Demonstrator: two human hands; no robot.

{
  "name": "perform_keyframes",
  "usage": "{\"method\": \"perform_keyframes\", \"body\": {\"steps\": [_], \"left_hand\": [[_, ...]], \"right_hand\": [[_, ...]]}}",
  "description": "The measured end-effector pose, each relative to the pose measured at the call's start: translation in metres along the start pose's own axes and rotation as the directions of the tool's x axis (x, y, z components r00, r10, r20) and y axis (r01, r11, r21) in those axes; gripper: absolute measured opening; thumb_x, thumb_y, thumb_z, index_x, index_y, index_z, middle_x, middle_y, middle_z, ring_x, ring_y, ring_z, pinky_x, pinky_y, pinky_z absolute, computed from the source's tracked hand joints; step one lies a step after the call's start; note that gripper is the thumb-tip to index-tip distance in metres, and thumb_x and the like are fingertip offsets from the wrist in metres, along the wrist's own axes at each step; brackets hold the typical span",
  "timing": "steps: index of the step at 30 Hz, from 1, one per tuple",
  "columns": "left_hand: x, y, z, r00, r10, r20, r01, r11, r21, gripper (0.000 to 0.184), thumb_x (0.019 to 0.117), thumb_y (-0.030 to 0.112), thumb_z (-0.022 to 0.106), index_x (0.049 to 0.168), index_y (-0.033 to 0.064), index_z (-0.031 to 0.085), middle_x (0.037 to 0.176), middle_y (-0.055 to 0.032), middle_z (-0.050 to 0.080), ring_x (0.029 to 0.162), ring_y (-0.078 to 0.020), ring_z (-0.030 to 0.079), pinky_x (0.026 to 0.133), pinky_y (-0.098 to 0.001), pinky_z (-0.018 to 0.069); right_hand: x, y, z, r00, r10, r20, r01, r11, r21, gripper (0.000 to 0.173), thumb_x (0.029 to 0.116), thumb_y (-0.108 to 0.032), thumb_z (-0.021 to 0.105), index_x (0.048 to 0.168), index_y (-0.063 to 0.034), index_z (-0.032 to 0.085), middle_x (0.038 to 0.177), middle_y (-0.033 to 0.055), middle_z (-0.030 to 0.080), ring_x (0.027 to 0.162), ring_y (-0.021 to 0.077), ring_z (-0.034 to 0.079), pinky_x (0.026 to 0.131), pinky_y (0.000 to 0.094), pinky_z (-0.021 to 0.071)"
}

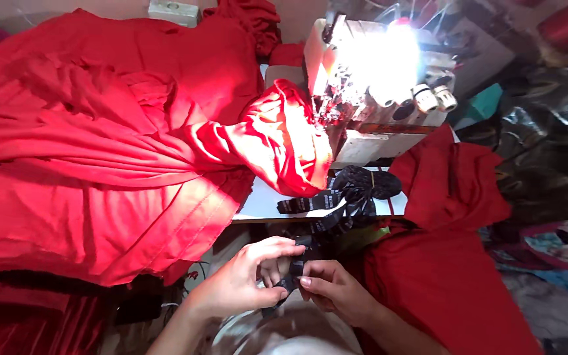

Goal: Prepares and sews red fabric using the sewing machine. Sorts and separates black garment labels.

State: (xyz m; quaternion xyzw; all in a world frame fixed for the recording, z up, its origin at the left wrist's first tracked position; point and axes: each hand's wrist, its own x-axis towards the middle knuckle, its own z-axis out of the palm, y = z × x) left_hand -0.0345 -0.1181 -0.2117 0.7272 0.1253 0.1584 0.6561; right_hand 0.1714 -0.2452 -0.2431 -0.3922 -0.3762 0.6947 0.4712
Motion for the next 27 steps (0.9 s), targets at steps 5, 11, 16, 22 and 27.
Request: {"method": "perform_keyframes", "body": {"steps": [5, 11, 16, 22, 27], "left_hand": [[0.002, 0.003, 0.004, 1.000, -0.019, -0.012, 0.019, 1.000, -0.012, 0.065, 0.0801, -0.001, 0.076, 0.142, -0.0001, 0.057, 0.139, -0.0088, 0.056, 0.078, 0.0045, 0.061, 0.065, -0.0113, 0.0536], [0.001, 0.006, 0.004, 1.000, -0.024, -0.014, 0.024, 0.999, -0.025, 0.064, 0.0810, -0.001, 0.076, 0.142, -0.0026, 0.055, 0.140, -0.0100, 0.055, 0.078, 0.0049, 0.061, 0.067, -0.0111, 0.0540], [0.002, 0.005, 0.004, 1.000, -0.015, -0.010, 0.015, 0.999, -0.048, 0.064, 0.0813, -0.002, 0.075, 0.141, -0.0036, 0.054, 0.140, -0.0099, 0.054, 0.078, 0.0053, 0.060, 0.066, -0.0112, 0.0538], [0.001, 0.004, 0.003, 1.000, -0.012, -0.012, 0.012, 1.000, -0.021, 0.069, 0.0820, 0.000, 0.076, 0.146, -0.0036, 0.050, 0.143, -0.0122, 0.054, 0.077, 0.0047, 0.061, 0.066, -0.0112, 0.0534], [-0.016, 0.017, -0.005, 0.961, -0.174, -0.217, 0.254, 0.867, 0.429, 0.058, 0.0815, 0.006, 0.076, 0.137, -0.0011, 0.062, 0.090, -0.0080, 0.073, 0.069, -0.0116, 0.068, 0.063, -0.0242, 0.0570]], "right_hand": [[0.002, -0.007, -0.001, 0.999, 0.041, 0.012, -0.041, 0.999, -0.006, 0.018, 0.1019, -0.020, 0.054, 0.088, -0.0185, 0.066, 0.075, -0.0126, 0.064, 0.050, -0.0098, 0.042, 0.045, 0.0092, 0.0321], [0.002, -0.003, 0.001, 1.000, 0.018, 0.004, -0.018, 1.000, 0.024, 0.018, 0.1018, -0.020, 0.054, 0.089, -0.0172, 0.066, 0.074, -0.0116, 0.064, 0.050, -0.0099, 0.041, 0.044, 0.0087, 0.0315], [0.002, -0.005, 0.003, 0.999, 0.035, -0.012, -0.035, 0.999, 0.030, 0.019, 0.1011, -0.018, 0.053, 0.087, -0.0181, 0.066, 0.074, -0.0123, 0.063, 0.049, -0.0101, 0.040, 0.044, 0.0086, 0.0315], [0.000, -0.004, 0.002, 1.000, 0.030, 0.007, -0.030, 0.999, 0.011, 0.017, 0.1019, -0.018, 0.054, 0.091, -0.0164, 0.068, 0.073, -0.0127, 0.064, 0.049, -0.0104, 0.041, 0.044, 0.0086, 0.0318], [-0.003, -0.034, -0.031, 0.902, -0.432, -0.025, 0.308, 0.682, -0.663, 0.030, 0.1008, -0.024, 0.061, 0.117, -0.0004, 0.071, 0.106, 0.0039, 0.072, 0.084, -0.0005, 0.064, 0.073, 0.0182, 0.0551]]}}
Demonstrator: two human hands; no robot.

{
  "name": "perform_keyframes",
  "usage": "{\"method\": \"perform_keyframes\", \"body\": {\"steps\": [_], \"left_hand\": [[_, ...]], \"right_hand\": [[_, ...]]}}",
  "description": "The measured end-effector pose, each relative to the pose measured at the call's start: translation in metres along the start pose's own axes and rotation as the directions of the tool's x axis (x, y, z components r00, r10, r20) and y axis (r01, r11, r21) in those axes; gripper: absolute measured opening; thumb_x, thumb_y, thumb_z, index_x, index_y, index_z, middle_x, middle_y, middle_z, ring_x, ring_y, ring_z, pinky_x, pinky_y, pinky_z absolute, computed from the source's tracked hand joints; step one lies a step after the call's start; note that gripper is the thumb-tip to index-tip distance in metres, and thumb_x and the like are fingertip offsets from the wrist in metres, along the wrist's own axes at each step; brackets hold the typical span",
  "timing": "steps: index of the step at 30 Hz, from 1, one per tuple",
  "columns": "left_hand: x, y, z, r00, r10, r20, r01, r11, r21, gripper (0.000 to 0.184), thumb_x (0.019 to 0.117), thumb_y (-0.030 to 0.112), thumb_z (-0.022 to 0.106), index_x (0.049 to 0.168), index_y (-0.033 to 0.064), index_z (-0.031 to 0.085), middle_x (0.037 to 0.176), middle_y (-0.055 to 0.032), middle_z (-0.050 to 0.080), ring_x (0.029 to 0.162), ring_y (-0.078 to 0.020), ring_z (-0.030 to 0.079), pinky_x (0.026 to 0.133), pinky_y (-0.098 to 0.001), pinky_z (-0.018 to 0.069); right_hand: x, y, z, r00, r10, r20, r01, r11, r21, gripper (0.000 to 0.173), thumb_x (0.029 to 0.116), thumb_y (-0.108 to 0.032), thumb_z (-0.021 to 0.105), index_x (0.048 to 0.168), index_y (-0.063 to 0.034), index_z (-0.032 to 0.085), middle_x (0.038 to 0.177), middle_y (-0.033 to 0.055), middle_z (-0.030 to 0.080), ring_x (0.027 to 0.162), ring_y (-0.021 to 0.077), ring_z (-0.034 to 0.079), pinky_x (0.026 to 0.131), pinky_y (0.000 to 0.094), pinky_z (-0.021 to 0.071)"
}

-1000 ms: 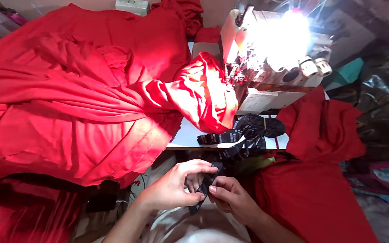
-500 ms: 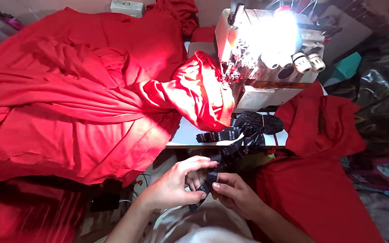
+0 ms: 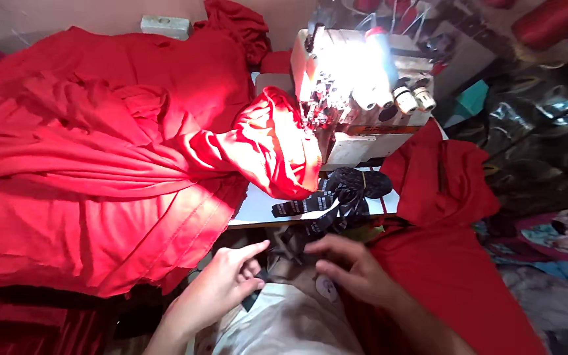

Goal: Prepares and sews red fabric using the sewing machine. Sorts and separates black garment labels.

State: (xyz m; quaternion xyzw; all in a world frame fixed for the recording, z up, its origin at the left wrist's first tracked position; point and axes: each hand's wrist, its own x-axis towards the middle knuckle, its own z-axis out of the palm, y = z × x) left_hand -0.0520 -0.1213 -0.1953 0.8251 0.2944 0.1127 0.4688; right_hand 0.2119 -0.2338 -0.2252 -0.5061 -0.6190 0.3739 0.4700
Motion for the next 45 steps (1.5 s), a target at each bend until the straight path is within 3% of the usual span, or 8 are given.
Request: {"method": "perform_keyframes", "body": {"steps": [4, 13, 18, 22, 28, 33, 39, 45], "left_hand": [[-0.001, 0.010, -0.002, 0.974, 0.090, -0.208, -0.130, 0.974, -0.187, 0.052, 0.0777, 0.015, 0.080, 0.126, 0.0028, 0.066, 0.083, 0.0096, 0.073, 0.070, 0.0032, 0.068, 0.065, -0.0125, 0.0573], [0.057, 0.051, 0.010, 0.712, 0.011, -0.703, -0.392, 0.836, -0.383, 0.053, 0.0833, -0.005, 0.070, 0.133, -0.0090, 0.052, 0.090, 0.0061, 0.075, 0.077, -0.0036, 0.072, 0.072, -0.0205, 0.0621], [0.072, 0.057, 0.025, 0.659, -0.037, -0.751, -0.447, 0.784, -0.432, 0.066, 0.0812, -0.009, 0.073, 0.136, -0.0083, 0.037, 0.085, 0.0037, 0.074, 0.072, -0.0061, 0.073, 0.069, -0.0221, 0.0631], [0.067, 0.056, 0.029, 0.708, -0.063, -0.704, -0.433, 0.749, -0.502, 0.060, 0.0876, -0.004, 0.067, 0.140, -0.0077, 0.037, 0.086, 0.0041, 0.072, 0.077, -0.0047, 0.071, 0.074, -0.0219, 0.0615], [0.054, 0.040, 0.018, 0.936, 0.082, -0.344, -0.339, 0.481, -0.808, 0.057, 0.0967, 0.022, 0.069, 0.143, 0.0016, 0.041, 0.108, 0.0015, 0.072, 0.089, -0.0057, 0.070, 0.079, -0.0234, 0.0580], [0.050, 0.038, 0.014, 0.976, 0.212, -0.050, -0.103, 0.245, -0.964, 0.041, 0.0909, 0.024, 0.076, 0.130, 0.0158, 0.064, 0.113, 0.0013, 0.074, 0.096, -0.0066, 0.071, 0.087, -0.0247, 0.0585], [0.040, 0.037, 0.014, 0.945, 0.112, -0.309, -0.303, 0.659, -0.688, 0.035, 0.0967, 0.046, 0.064, 0.114, 0.0162, 0.066, 0.100, 0.0086, 0.072, 0.084, -0.0018, 0.068, 0.074, -0.0205, 0.0577], [0.041, 0.044, 0.018, 0.837, 0.028, -0.547, -0.327, 0.827, -0.458, 0.005, 0.0874, 0.007, 0.071, 0.090, 0.0084, 0.075, 0.082, 0.0093, 0.073, 0.075, 0.0021, 0.068, 0.073, -0.0168, 0.0579]], "right_hand": [[0.047, 0.015, -0.077, 0.905, -0.335, -0.261, 0.054, 0.700, -0.713, 0.031, 0.0987, -0.025, 0.062, 0.113, -0.0005, 0.074, 0.102, 0.0164, 0.071, 0.079, 0.0223, 0.069, 0.067, 0.0377, 0.0567], [0.069, 0.065, -0.108, 0.891, -0.363, -0.272, 0.021, 0.632, -0.775, 0.039, 0.0984, -0.044, 0.058, 0.113, -0.0154, 0.080, 0.109, 0.0181, 0.070, 0.104, 0.0396, 0.063, 0.088, 0.0590, 0.0454], [0.064, 0.013, -0.038, 0.792, -0.456, -0.406, 0.307, 0.873, -0.380, 0.044, 0.0975, -0.057, 0.060, 0.117, -0.0206, 0.074, 0.119, -0.0027, 0.065, 0.118, 0.0048, 0.058, 0.101, 0.0240, 0.0489], [0.068, -0.009, 0.005, 0.828, -0.436, -0.352, 0.454, 0.890, -0.034, 0.025, 0.0925, -0.037, 0.074, 0.112, -0.0206, 0.073, 0.127, -0.0039, 0.061, 0.124, 0.0042, 0.055, 0.103, 0.0223, 0.0492], [0.084, -0.034, -0.001, 0.847, -0.514, -0.138, 0.516, 0.856, -0.017, 0.015, 0.0998, -0.028, 0.064, 0.098, -0.0129, 0.068, 0.125, 0.0025, 0.061, 0.124, 0.0053, 0.054, 0.103, 0.0213, 0.0471], [0.088, -0.043, -0.001, 0.838, -0.546, 0.017, 0.545, 0.838, 0.021, 0.014, 0.1041, -0.021, 0.058, 0.102, -0.0071, 0.061, 0.099, 0.0041, 0.064, 0.107, 0.0081, 0.059, 0.098, 0.0232, 0.0463], [0.077, -0.045, 0.001, 0.872, -0.482, -0.089, 0.452, 0.861, -0.233, 0.014, 0.1018, -0.020, 0.057, 0.098, -0.0078, 0.064, 0.094, 0.0047, 0.064, 0.100, 0.0086, 0.059, 0.091, 0.0212, 0.0449], [0.073, -0.042, 0.008, 0.899, -0.412, -0.149, 0.402, 0.911, -0.092, 0.022, 0.1041, -0.022, 0.056, 0.111, -0.0021, 0.061, 0.100, 0.0020, 0.068, 0.098, -0.0008, 0.064, 0.088, 0.0156, 0.0521]]}}
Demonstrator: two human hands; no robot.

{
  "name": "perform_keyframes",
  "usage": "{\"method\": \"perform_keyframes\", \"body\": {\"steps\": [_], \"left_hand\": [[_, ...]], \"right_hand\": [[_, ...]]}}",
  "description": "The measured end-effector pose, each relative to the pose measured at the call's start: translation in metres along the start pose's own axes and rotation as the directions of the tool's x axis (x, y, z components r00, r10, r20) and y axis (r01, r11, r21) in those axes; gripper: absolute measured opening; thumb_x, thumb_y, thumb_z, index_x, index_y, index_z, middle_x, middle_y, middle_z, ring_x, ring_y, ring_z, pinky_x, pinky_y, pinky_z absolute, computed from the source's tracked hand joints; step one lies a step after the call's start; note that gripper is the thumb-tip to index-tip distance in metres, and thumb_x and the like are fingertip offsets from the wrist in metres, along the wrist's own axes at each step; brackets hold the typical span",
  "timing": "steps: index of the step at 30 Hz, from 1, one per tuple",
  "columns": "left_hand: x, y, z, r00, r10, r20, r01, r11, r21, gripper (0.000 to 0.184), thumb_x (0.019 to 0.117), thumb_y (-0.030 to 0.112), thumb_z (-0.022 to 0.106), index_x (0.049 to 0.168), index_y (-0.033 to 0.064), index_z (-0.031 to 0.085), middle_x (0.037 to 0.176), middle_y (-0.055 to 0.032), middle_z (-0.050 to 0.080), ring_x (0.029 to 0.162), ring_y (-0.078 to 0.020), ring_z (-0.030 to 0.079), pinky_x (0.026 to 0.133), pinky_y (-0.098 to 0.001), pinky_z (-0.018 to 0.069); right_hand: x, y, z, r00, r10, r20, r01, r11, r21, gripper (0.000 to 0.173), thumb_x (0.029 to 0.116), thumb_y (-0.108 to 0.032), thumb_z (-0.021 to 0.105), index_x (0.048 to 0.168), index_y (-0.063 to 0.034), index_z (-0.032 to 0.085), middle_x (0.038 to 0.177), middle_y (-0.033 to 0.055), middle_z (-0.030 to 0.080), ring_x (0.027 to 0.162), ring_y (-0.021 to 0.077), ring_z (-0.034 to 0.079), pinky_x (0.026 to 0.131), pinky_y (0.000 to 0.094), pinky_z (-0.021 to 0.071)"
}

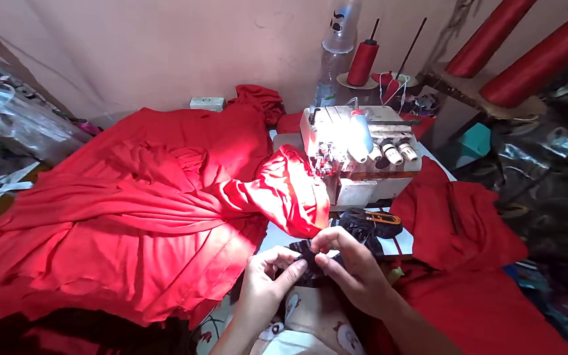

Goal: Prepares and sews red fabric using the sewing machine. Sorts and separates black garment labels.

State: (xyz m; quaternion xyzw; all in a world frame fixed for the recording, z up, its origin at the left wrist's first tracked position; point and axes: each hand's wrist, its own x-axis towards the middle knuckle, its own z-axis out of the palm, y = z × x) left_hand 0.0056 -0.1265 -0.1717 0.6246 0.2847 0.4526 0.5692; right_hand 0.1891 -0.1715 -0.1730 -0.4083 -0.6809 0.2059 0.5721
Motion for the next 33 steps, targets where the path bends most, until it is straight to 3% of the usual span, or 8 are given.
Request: {"method": "perform_keyframes", "body": {"steps": [2, 5, 10, 16, 30, 33], "left_hand": [[0.000, 0.001, -0.001, 0.999, -0.036, -0.014, 0.035, 0.998, -0.051, 0.007, 0.0901, 0.008, 0.069, 0.090, 0.0095, 0.076, 0.083, 0.0084, 0.073, 0.076, 0.0014, 0.068, 0.073, -0.0171, 0.0574], [-0.001, 0.003, 0.002, 0.996, -0.083, -0.023, 0.080, 0.991, -0.103, 0.010, 0.0919, 0.007, 0.066, 0.090, 0.0086, 0.075, 0.081, 0.0070, 0.073, 0.074, 0.0009, 0.068, 0.072, -0.0170, 0.0568], [-0.003, 0.006, 0.011, 0.991, -0.127, -0.040, 0.121, 0.984, -0.129, 0.011, 0.0914, 0.005, 0.065, 0.089, 0.0089, 0.075, 0.079, 0.0074, 0.073, 0.072, 0.0016, 0.067, 0.071, -0.0161, 0.0564], [-0.005, -0.001, 0.014, 0.991, -0.121, -0.055, 0.111, 0.982, -0.154, 0.009, 0.0899, 0.009, 0.067, 0.087, 0.0095, 0.075, 0.078, 0.0061, 0.073, 0.074, -0.0009, 0.069, 0.073, -0.0191, 0.0576], [-0.011, 0.002, 0.024, 0.985, -0.154, -0.073, 0.148, 0.985, -0.089, 0.010, 0.0879, 0.006, 0.068, 0.081, 0.0098, 0.075, 0.071, 0.0059, 0.072, 0.068, -0.0010, 0.068, 0.069, -0.0185, 0.0577], [-0.016, 0.003, 0.027, 0.982, -0.164, -0.093, 0.158, 0.985, -0.068, 0.011, 0.0873, 0.007, 0.067, 0.080, 0.0114, 0.075, 0.072, 0.0074, 0.071, 0.068, -0.0002, 0.068, 0.069, -0.0182, 0.0577]], "right_hand": [[-0.003, 0.005, -0.006, 0.999, 0.021, -0.032, -0.017, 0.995, 0.097, 0.027, 0.1051, -0.029, 0.054, 0.118, -0.0065, 0.062, 0.105, -0.0017, 0.070, 0.101, 0.0008, 0.065, 0.087, 0.0197, 0.0544], [-0.009, 0.010, -0.008, 0.998, 0.027, -0.050, -0.022, 0.995, 0.098, 0.029, 0.1026, -0.035, 0.058, 0.113, -0.0094, 0.066, 0.106, -0.0020, 0.070, 0.103, 0.0007, 0.064, 0.087, 0.0191, 0.0526], [-0.011, 0.006, 0.004, 0.994, 0.011, -0.106, -0.010, 1.000, 0.006, 0.017, 0.0932, -0.022, 0.069, 0.097, -0.0050, 0.068, 0.092, 0.0005, 0.070, 0.093, -0.0014, 0.064, 0.085, 0.0145, 0.0516], [-0.012, 0.007, 0.006, 0.991, 0.041, -0.129, -0.041, 0.999, -0.002, 0.013, 0.0924, -0.016, 0.064, 0.087, -0.0046, 0.069, 0.083, -0.0013, 0.070, 0.085, -0.0037, 0.063, 0.080, 0.0138, 0.0487], [-0.016, 0.004, -0.004, 0.991, 0.128, -0.043, -0.125, 0.991, 0.056, 0.020, 0.0925, -0.018, 0.060, 0.084, -0.0012, 0.068, 0.080, -0.0014, 0.067, 0.079, -0.0074, 0.060, 0.073, 0.0095, 0.0471], [-0.020, 0.005, -0.007, 0.989, 0.148, -0.023, -0.143, 0.978, 0.152, 0.025, 0.0977, -0.018, 0.054, 0.086, -0.0004, 0.068, 0.081, -0.0035, 0.067, 0.075, -0.0087, 0.058, 0.069, 0.0098, 0.0480]]}}
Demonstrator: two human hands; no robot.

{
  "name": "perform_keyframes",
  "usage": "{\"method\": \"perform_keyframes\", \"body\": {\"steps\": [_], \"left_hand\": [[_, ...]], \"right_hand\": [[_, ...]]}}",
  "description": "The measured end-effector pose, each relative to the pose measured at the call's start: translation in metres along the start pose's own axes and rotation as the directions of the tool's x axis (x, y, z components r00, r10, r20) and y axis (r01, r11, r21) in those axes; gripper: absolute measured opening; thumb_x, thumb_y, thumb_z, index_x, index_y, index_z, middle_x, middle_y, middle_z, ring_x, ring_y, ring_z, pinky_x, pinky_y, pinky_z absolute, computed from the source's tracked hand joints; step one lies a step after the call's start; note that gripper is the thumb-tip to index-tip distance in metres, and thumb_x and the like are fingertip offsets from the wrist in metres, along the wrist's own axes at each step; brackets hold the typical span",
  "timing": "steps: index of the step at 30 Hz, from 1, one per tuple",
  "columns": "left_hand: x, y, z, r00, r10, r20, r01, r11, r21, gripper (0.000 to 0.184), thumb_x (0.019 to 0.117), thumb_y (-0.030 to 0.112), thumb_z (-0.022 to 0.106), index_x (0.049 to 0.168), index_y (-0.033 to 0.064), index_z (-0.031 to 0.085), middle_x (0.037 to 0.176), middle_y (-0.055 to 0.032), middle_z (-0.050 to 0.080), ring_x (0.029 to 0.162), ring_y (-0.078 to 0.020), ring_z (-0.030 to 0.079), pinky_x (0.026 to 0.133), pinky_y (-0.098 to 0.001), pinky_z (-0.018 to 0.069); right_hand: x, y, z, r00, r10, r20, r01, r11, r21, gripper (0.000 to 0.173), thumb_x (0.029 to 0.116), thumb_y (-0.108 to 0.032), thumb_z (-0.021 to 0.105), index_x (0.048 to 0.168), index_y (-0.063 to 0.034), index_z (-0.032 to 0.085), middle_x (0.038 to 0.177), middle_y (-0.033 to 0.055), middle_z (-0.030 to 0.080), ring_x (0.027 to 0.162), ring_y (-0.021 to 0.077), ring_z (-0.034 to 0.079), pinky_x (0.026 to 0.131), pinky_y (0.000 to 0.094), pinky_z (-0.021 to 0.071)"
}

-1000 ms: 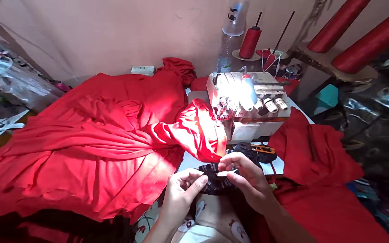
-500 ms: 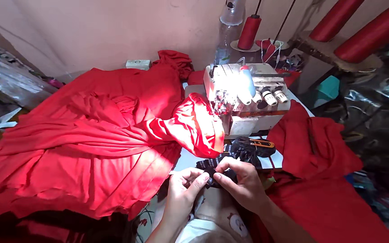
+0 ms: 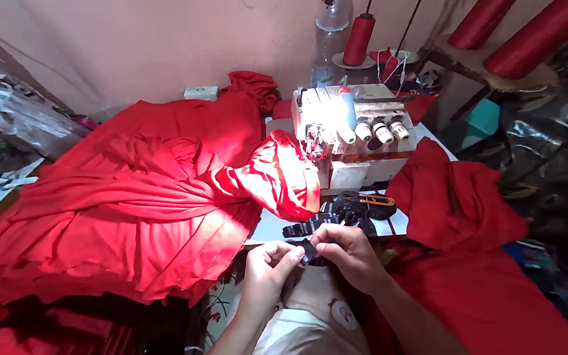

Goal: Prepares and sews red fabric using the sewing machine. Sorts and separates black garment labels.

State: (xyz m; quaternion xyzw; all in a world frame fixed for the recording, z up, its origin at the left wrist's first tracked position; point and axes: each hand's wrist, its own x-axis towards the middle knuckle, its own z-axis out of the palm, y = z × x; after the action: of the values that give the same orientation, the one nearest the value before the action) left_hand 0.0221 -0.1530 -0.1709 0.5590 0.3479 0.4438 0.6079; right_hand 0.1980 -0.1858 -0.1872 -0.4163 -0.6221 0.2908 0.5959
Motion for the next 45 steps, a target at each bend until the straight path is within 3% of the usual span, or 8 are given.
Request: {"method": "perform_keyframes", "body": {"steps": [11, 21, 24, 27, 36, 41, 43, 45], "left_hand": [[-0.011, 0.001, 0.007, 0.997, -0.074, 0.011, 0.074, 0.997, -0.001, 0.013, 0.0873, 0.006, 0.068, 0.077, 0.0114, 0.074, 0.068, 0.0072, 0.070, 0.063, 0.0004, 0.065, 0.065, -0.0173, 0.0558], [-0.007, -0.013, 0.008, 0.998, 0.059, -0.006, -0.059, 0.998, 0.029, 0.010, 0.0876, 0.014, 0.070, 0.079, 0.0126, 0.073, 0.074, 0.0083, 0.072, 0.071, -0.0010, 0.069, 0.071, -0.0198, 0.0582], [0.000, -0.018, 0.007, 0.991, 0.137, 0.000, -0.136, 0.989, 0.064, 0.011, 0.0884, 0.006, 0.068, 0.079, 0.0095, 0.073, 0.076, 0.0071, 0.072, 0.072, -0.0009, 0.069, 0.072, -0.0199, 0.0595], [0.007, -0.021, 0.001, 0.970, 0.229, 0.082, -0.240, 0.953, 0.182, 0.008, 0.0858, 0.008, 0.072, 0.078, 0.0064, 0.071, 0.079, 0.0062, 0.070, 0.075, 0.0029, 0.066, 0.071, -0.0146, 0.0563], [0.027, -0.015, -0.006, 0.783, 0.485, 0.390, -0.616, 0.520, 0.592, 0.015, 0.0851, 0.022, 0.068, 0.075, 0.0115, 0.072, 0.082, -0.0005, 0.071, 0.095, -0.0091, 0.064, 0.088, -0.0203, 0.0465], [0.055, 0.000, -0.002, 0.623, 0.428, 0.655, -0.640, -0.203, 0.741, 0.053, 0.1010, 0.053, 0.043, 0.127, 0.0151, 0.070, 0.124, -0.0086, 0.070, 0.122, -0.0282, 0.059, 0.106, -0.0443, 0.0364], [0.076, -0.004, -0.013, 0.572, 0.346, 0.744, -0.686, -0.296, 0.665, 0.045, 0.1086, 0.044, 0.040, 0.126, 0.0126, 0.068, 0.123, -0.0121, 0.071, 0.119, -0.0329, 0.064, 0.102, -0.0500, 0.0447], [0.088, 0.008, -0.021, 0.509, 0.293, 0.809, -0.806, -0.167, 0.568, 0.033, 0.1091, 0.031, 0.047, 0.112, 0.0072, 0.070, 0.109, -0.0161, 0.073, 0.109, -0.0352, 0.069, 0.094, -0.0504, 0.0523]], "right_hand": [[-0.006, -0.005, -0.005, 0.989, 0.138, 0.045, -0.140, 0.989, 0.053, 0.015, 0.0902, -0.013, 0.058, 0.083, -0.0049, 0.068, 0.075, -0.0102, 0.062, 0.068, -0.0123, 0.052, 0.063, 0.0075, 0.0421], [-0.001, 0.003, 0.009, 0.993, 0.072, -0.095, -0.062, 0.992, 0.107, 0.009, 0.0872, -0.007, 0.062, 0.080, -0.0055, 0.067, 0.078, -0.0081, 0.066, 0.074, -0.0099, 0.059, 0.068, 0.0081, 0.0486], [0.002, 0.012, 0.008, 0.994, -0.011, -0.104, 0.012, 1.000, 0.013, 0.012, 0.0890, -0.014, 0.063, 0.082, -0.0043, 0.067, 0.079, -0.0041, 0.067, 0.078, -0.0071, 0.061, 0.073, 0.0098, 0.0490], [0.007, 0.015, -0.004, 0.992, -0.121, -0.018, 0.114, 0.964, -0.239, 0.021, 0.0910, -0.027, 0.064, 0.096, -0.0084, 0.073, 0.090, 0.0014, 0.072, 0.091, 0.0049, 0.065, 0.084, 0.0248, 0.0485], [0.025, 0.002, -0.034, 0.923, -0.227, 0.310, 0.352, 0.823, -0.445, 0.013, 0.0922, -0.022, 0.063, 0.084, -0.0168, 0.072, 0.109, 0.0037, 0.070, 0.107, 0.0184, 0.059, 0.090, 0.0336, 0.0446], [0.024, 0.003, -0.052, 0.952, -0.304, 0.019, 0.268, 0.806, -0.528, 0.014, 0.1001, -0.028, 0.062, 0.095, -0.0204, 0.073, 0.109, 0.0005, 0.068, 0.113, 0.0123, 0.058, 0.098, 0.0307, 0.0449], [0.032, 0.011, -0.059, 0.918, -0.381, -0.113, 0.233, 0.745, -0.625, 0.013, 0.0992, -0.028, 0.063, 0.097, -0.0213, 0.074, 0.107, 0.0000, 0.069, 0.111, 0.0121, 0.059, 0.097, 0.0297, 0.0452], [0.044, 0.023, -0.063, 0.867, -0.473, -0.157, 0.223, 0.650, -0.726, 0.014, 0.0985, -0.026, 0.063, 0.097, -0.0189, 0.075, 0.105, 0.0032, 0.068, 0.110, 0.0171, 0.058, 0.095, 0.0322, 0.0443]]}}
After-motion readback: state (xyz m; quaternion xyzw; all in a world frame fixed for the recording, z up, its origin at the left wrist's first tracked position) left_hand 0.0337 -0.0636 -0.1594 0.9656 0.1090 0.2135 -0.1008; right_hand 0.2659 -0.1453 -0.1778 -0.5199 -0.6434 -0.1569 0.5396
